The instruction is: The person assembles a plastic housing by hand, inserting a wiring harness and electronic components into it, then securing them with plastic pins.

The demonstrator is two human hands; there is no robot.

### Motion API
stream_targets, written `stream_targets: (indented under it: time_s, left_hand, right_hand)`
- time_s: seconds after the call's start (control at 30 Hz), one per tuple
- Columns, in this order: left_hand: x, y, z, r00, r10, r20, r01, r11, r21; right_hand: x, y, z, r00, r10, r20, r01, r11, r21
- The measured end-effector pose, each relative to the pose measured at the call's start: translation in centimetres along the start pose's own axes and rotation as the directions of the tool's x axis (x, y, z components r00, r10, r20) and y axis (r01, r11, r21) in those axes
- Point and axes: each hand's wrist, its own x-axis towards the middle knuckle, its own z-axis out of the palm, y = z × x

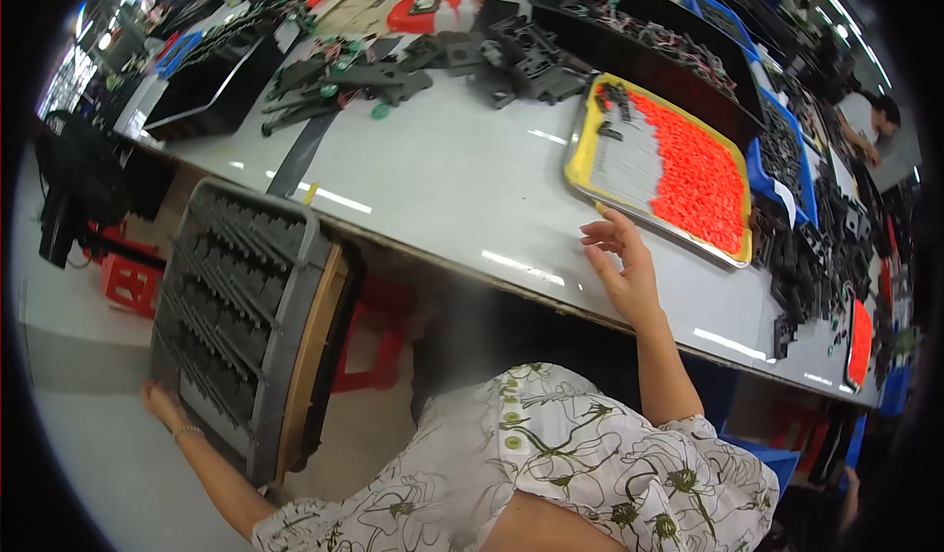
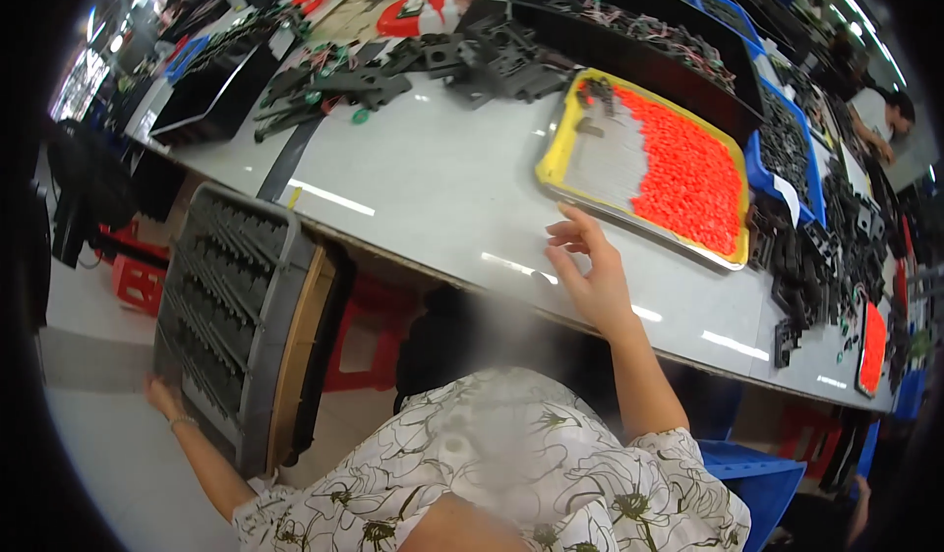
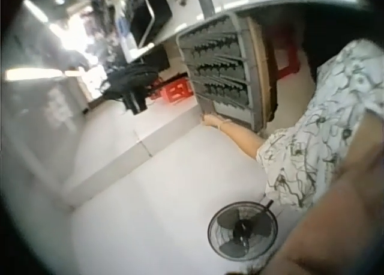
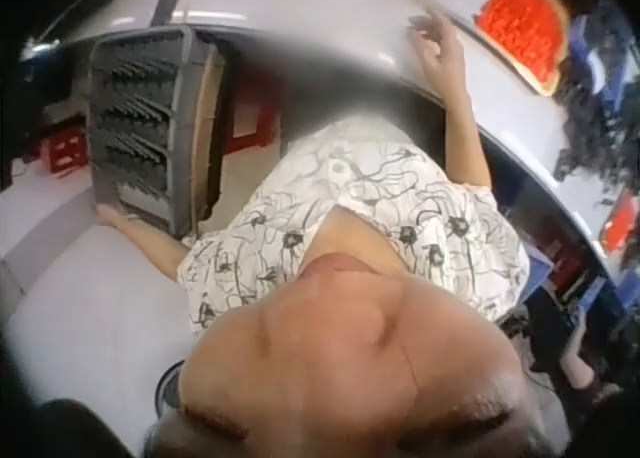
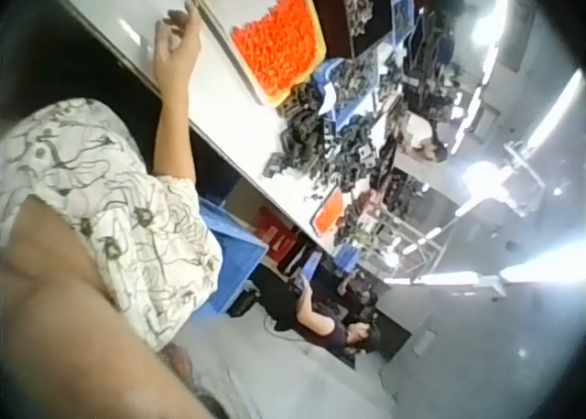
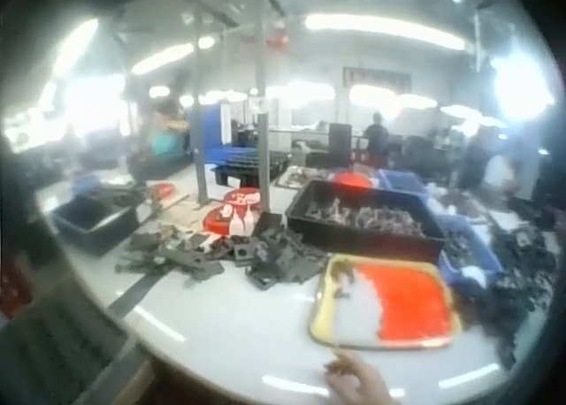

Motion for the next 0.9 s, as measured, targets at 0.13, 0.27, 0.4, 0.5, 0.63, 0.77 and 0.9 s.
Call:
stream_targets:
  time_s: [0.13, 0.27, 0.4, 0.5, 0.63, 0.77, 0.9]
  left_hand:
    - [-13.3, 14.2, 9.4, 0.915, 0.404, 0.003, -0.397, 0.9, -0.179]
    - [-27.9, 23.2, 21.7, 0.488, 0.635, 0.599, -0.506, 0.765, -0.399]
    - [-40.0, 27.7, 32.7, -0.01, 0.689, 0.724, -0.685, 0.523, -0.507]
    - [-43.5, 28.3, 40.7, -0.242, 0.76, 0.603, -0.69, 0.302, -0.658]
    - [-47.8, 28.9, 49.0, -0.314, 0.757, 0.573, -0.823, 0.084, -0.562]
    - [-51.1, 29.9, 52.5, -0.379, 0.722, 0.579, -0.88, -0.086, -0.468]
    - [-50.8, 29.4, 53.5, -0.373, 0.743, 0.555, -0.885, -0.107, -0.453]
  right_hand:
    - [-0.7, 0.4, -0.9, 0.996, 0.074, 0.043, -0.07, 0.993, -0.099]
    - [-1.1, 1.5, -1.0, 0.994, 0.047, 0.101, -0.026, 0.979, -0.204]
    - [-1.5, 1.0, -1.7, 0.993, 0.051, 0.107, -0.021, 0.965, -0.262]
    - [-1.7, -0.3, -1.9, 0.988, 0.065, 0.142, -0.03, 0.972, -0.235]
    - [-2.9, -0.7, -4.3, 0.994, 0.062, 0.091, -0.042, 0.977, -0.208]
    - [-4.3, 0.0, -8.6, 0.997, 0.07, -0.019, -0.073, 0.96, -0.27]
    - [-3.6, -0.4, -13.2, 0.995, 0.019, -0.094, -0.051, 0.936, -0.348]
